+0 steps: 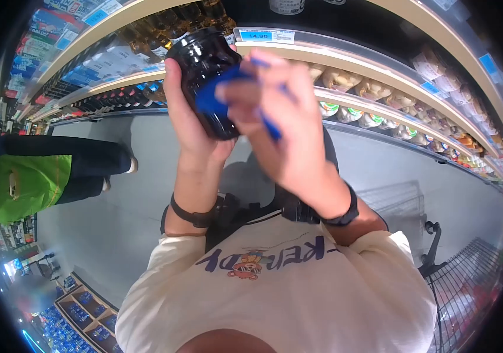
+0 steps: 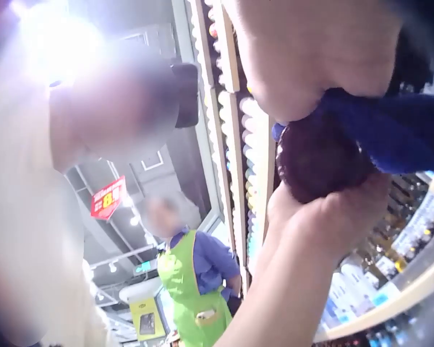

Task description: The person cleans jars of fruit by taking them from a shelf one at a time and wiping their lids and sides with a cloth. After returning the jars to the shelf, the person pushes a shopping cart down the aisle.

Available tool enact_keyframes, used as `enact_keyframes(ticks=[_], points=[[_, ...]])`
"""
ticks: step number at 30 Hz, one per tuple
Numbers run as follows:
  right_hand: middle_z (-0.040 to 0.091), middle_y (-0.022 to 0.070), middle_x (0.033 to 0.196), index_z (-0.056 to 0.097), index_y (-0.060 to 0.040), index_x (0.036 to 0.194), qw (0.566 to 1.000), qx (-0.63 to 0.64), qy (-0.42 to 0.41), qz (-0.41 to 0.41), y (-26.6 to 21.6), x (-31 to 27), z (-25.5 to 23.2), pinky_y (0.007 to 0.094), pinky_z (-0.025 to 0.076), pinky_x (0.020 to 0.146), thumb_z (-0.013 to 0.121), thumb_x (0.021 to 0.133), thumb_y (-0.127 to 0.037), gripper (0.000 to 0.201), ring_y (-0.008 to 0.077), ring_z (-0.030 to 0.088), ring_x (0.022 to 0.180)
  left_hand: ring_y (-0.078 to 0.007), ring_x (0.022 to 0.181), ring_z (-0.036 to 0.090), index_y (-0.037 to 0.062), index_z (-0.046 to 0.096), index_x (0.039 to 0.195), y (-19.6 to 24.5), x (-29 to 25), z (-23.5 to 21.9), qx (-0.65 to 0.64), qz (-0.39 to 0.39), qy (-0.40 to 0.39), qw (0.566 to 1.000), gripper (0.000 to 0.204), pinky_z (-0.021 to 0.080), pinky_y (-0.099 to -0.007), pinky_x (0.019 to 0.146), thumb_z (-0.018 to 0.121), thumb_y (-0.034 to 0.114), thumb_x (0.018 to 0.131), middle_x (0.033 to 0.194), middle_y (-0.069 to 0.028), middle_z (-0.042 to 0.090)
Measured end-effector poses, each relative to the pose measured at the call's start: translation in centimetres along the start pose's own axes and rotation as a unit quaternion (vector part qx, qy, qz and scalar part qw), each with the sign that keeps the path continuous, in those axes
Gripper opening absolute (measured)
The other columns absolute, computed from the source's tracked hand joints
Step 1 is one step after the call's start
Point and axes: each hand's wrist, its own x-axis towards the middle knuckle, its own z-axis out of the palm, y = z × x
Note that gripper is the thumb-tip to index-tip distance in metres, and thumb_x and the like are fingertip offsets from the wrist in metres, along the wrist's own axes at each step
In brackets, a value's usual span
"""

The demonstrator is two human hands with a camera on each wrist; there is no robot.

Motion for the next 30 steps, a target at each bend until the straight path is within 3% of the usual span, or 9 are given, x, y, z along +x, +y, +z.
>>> enact_keyframes(ticks=[2,7,12,14,16,18,22,26,30], points=[[0.066,0.0104,0.117,0.078,-0.0069,0.103,0.997,-0.06,-0.045,-0.026,-1.3,-2.7,0.2,0.0507,0.049,0.108,0.081,0.075,0.004,0.03,0.0446,0.054,0.131,-0.0299,0.11,0.068,0.0014,0.061,0.128,-0.2,1.6,-2.5,-0.127,-0.056,-0.145,0.98,0.076,0.058,-0.042,0.093,0.036,0.069,0.104,0.119,-0.0162,0.07],[0.067,0.0126,0.11,0.078,-0.005,0.095,0.986,0.088,-0.135,-0.046,-0.4,-4.9,-1.7,0.049,0.054,0.098,0.087,0.072,-0.001,0.025,0.0421,0.064,0.117,-0.0291,0.104,0.067,0.0037,0.057,0.129,0.4,2.1,-2.4,-0.181,-0.101,-0.138,0.968,0.081,0.055,-0.0488,0.091,0.038,0.077,0.099,0.119,-0.0148,0.068],[0.069,0.0114,0.096,0.068,-0.0004,0.079,0.987,0.105,-0.029,0.12,1.2,-3.9,-5.3,0.0326,0.053,0.074,0.083,0.078,0.001,0.015,0.024,0.067,0.084,-0.0342,0.108,0.065,0.0051,0.059,0.129,-0.3,2.8,-1.3,-0.121,-0.104,-0.096,0.983,0.083,0.053,-0.0523,0.092,0.034,0.078,0.099,0.122,-0.0162,0.068],[0.069,0.0112,0.093,0.067,-0.0009,0.082,0.987,0.087,-0.005,0.138,2.3,-3.5,-6.3,0.0329,0.054,0.077,0.082,0.08,0.002,0.015,0.023,0.067,0.085,-0.0359,0.11,0.064,0.0045,0.058,0.134,-1.3,2.2,0.1,-0.041,-0.097,-0.027,0.994,0.085,0.053,-0.053,0.092,0.032,0.078,0.099,0.124,-0.0175,0.067],[0.071,0.0126,0.108,0.065,-0.0043,0.124,0.968,0.13,0.003,0.215,2.5,-3.5,-7.6,0.0354,0.054,0.086,0.084,0.081,-0.006,0.048,0.0253,0.068,0.096,-0.0368,0.112,0.064,0.0038,0.054,0.141,-2.5,2.2,-0.7,-0.021,-0.103,-0.136,0.985,0.089,0.054,-0.053,0.093,0.032,0.079,0.099,0.126,-0.0182,0.065],[0.067,0.0122,0.129,0.055,-0.0043,0.146,0.952,0.164,-0.069,0.248,3.0,-3.1,-9.5,0.0343,0.05,0.098,0.082,0.083,-0.007,0.069,0.0184,0.063,0.113,-0.0363,0.111,0.065,0.003,0.051,0.145,-4.3,1.5,2.3,0.02,-0.09,-0.077,0.993,0.092,0.055,-0.0514,0.094,0.033,0.08,0.098,0.127,-0.0165,0.065],[0.064,0.0142,0.138,0.047,-0.0026,0.155,0.942,0.227,-0.056,0.24,5.1,-4.7,-10.9,0.0355,0.047,0.105,0.082,0.085,-0.011,0.079,0.0207,0.061,0.123,-0.0283,0.11,0.067,0.0032,0.049,0.147,-6.5,3.1,2.7,0.278,0.007,-0.215,0.936,0.099,0.056,-0.0435,0.095,0.048,0.084,0.091,0.129,-0.0153,0.064],[0.065,0.016,0.137,0.049,0.0014,0.152,0.948,0.208,0.07,0.23,6.6,-5.5,-11.7,0.0365,0.045,0.109,0.084,0.085,-0.014,0.077,0.021,0.06,0.126,-0.0243,0.115,0.062,0.0,0.049,0.144,-8.0,4.8,7.4,0.403,0.134,-0.186,0.886,0.093,0.052,-0.0394,0.098,0.054,0.078,0.093,0.128,-0.0142,0.062],[0.065,0.0191,0.132,0.055,-0.0026,0.144,0.959,0.001,0.224,0.176,8.4,-5.6,-11.2,0.039,0.054,0.101,0.087,0.08,-0.018,0.073,0.0369,0.066,0.119,-0.0203,0.113,0.061,-0.0018,0.049,0.141,-8.6,5.4,10.1,0.414,0.143,-0.293,0.85,0.081,0.052,-0.0367,0.095,0.067,0.062,0.095,0.127,-0.0135,0.061]])
